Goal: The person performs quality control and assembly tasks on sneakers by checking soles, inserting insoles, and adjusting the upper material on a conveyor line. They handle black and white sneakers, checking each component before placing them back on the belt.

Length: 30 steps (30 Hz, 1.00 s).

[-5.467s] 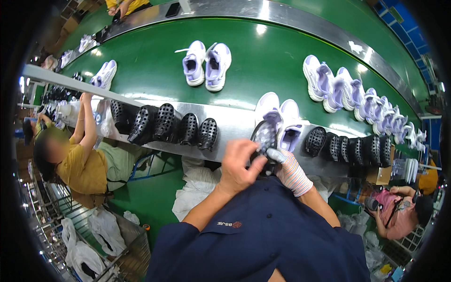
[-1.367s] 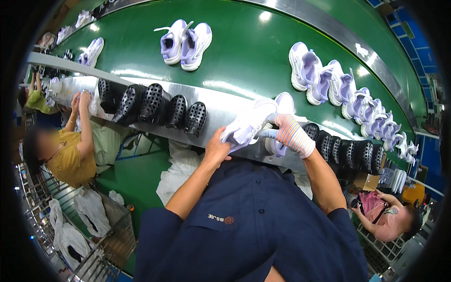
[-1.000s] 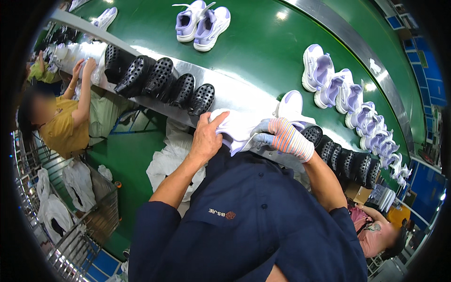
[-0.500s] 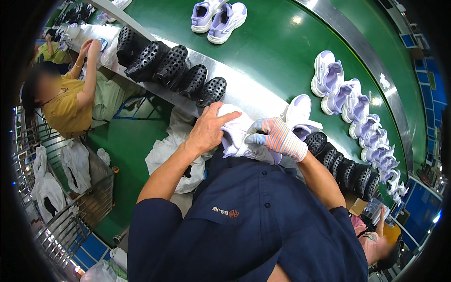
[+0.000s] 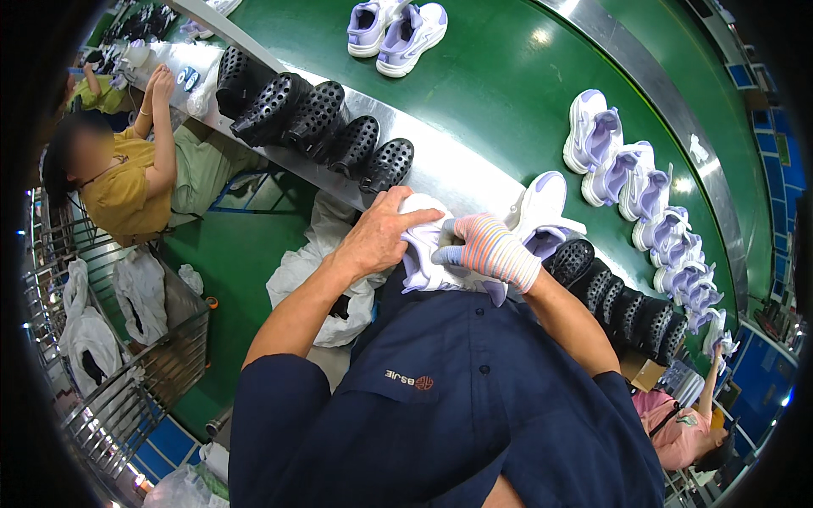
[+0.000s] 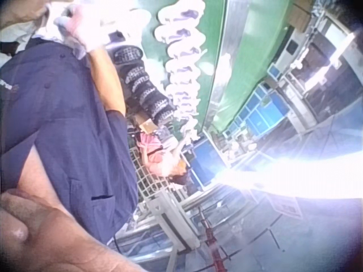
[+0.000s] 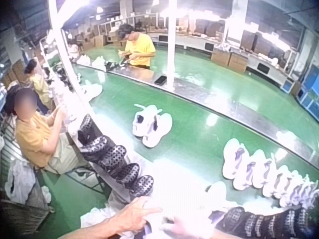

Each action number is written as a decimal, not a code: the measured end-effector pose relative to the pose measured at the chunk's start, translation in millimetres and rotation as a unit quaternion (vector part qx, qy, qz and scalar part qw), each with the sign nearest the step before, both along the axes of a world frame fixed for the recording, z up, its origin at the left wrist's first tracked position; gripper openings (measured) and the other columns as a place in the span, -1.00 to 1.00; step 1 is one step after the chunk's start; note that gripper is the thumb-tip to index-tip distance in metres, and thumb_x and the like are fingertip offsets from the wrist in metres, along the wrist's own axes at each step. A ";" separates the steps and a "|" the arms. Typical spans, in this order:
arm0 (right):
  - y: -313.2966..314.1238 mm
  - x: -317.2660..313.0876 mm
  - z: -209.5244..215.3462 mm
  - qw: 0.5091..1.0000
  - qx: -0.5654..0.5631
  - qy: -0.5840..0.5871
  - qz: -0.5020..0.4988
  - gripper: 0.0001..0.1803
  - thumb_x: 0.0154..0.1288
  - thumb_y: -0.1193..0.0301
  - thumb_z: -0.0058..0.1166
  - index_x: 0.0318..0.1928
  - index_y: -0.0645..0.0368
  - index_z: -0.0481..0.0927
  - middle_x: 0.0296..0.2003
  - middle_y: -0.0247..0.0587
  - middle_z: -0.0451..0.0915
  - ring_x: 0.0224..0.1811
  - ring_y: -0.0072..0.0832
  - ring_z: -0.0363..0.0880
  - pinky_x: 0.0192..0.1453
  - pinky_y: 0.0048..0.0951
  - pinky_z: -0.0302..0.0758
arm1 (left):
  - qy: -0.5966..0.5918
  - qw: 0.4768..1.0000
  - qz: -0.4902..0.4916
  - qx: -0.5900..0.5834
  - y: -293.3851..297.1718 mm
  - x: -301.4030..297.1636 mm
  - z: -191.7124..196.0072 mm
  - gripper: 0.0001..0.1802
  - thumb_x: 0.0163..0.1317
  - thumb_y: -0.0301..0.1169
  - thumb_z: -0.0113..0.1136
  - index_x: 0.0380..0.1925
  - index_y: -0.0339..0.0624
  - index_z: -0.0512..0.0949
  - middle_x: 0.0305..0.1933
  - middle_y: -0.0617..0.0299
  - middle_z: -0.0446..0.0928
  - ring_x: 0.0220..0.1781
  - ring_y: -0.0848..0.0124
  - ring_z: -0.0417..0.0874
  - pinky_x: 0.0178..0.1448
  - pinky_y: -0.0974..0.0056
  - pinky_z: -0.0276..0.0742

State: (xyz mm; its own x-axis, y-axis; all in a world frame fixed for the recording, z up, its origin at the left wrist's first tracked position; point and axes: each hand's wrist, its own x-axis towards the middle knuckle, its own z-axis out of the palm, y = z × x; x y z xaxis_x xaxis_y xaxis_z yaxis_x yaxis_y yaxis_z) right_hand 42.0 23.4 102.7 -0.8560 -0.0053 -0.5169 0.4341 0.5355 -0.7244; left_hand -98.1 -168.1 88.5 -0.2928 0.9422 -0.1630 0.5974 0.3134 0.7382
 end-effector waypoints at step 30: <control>-4.4 144.4 -83.2 0.815 -0.041 -0.131 -0.563 -0.55 0.25 0.14 0.32 -0.12 0.32 0.62 -0.28 0.03 0.72 -0.35 -0.19 0.75 -0.24 -0.20 0.70 | 0.145 0.987 -0.043 0.046 128.7 125.4 -50.4 -0.69 0.23 -0.37 0.37 -0.07 -0.15 0.56 -0.17 -0.01 0.60 -0.16 -0.03 0.65 -0.11 -0.03 0.60</control>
State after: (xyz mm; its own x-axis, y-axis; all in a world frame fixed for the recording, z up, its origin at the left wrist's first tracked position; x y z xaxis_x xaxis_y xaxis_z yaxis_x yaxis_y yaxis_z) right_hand 186.4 19.0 19.5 -0.2014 0.6642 -0.7199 0.7625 -0.3550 -0.5408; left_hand 27.3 -39.3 38.1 -0.2332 0.9724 0.0039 0.8090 0.1918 0.5556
